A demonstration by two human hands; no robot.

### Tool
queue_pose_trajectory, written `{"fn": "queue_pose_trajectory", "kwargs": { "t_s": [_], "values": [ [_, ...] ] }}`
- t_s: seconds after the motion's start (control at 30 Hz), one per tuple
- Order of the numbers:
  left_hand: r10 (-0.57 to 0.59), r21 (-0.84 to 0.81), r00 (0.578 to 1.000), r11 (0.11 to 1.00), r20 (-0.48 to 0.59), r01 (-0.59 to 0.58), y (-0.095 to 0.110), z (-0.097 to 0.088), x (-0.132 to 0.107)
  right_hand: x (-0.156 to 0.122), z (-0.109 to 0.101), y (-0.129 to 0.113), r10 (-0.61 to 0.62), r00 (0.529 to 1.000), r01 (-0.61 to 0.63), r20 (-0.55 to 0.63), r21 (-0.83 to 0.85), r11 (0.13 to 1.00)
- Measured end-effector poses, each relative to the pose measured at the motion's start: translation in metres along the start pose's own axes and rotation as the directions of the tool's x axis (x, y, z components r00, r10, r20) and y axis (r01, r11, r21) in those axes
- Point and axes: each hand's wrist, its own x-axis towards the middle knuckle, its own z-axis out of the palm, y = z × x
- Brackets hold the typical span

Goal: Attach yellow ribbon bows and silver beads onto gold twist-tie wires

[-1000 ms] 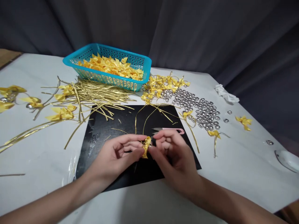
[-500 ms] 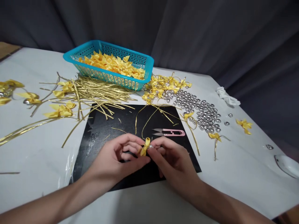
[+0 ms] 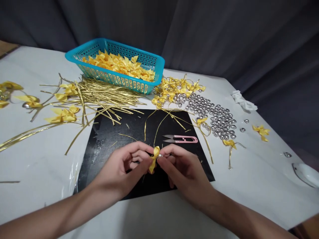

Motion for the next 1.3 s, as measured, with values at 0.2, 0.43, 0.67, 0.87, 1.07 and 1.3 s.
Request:
{"fn": "queue_pose_trajectory", "kwargs": {
  "t_s": [0.2,0.43,0.67,0.87,1.07,1.3],
  "values": [
    [0.011,0.127,0.999,0.992,-0.050,-0.005,0.005,0.000,0.002,0.002,-0.003,-0.001,0.003,1.000,-0.004,0.023,0.053,0.999],
    [-0.072,-0.047,0.991,0.996,0.111,0.078,0.015,-0.004,0.005,0.004,-0.007,0.000,0.003,0.997,-0.011,0.081,0.103,0.995],
    [-0.128,-0.113,0.966,0.981,0.224,0.156,0.009,-0.013,0.005,0.006,-0.016,0.000,0.085,0.971,-0.134,0.225,0.215,0.967],
    [0.023,-0.035,0.992,0.999,0.124,-0.018,0.004,-0.007,0.004,0.006,-0.016,0.000,0.116,0.978,-0.154,0.176,0.220,0.963],
    [0.064,0.151,0.997,0.986,0.047,-0.071,0.007,-0.007,0.005,0.005,-0.013,-0.002,0.126,0.981,-0.155,0.145,0.210,0.965],
    [-0.055,0.072,0.992,0.996,0.112,0.048,0.009,-0.013,0.006,0.004,-0.013,-0.002,0.117,0.990,-0.130,0.076,0.211,0.969]
  ]
}}
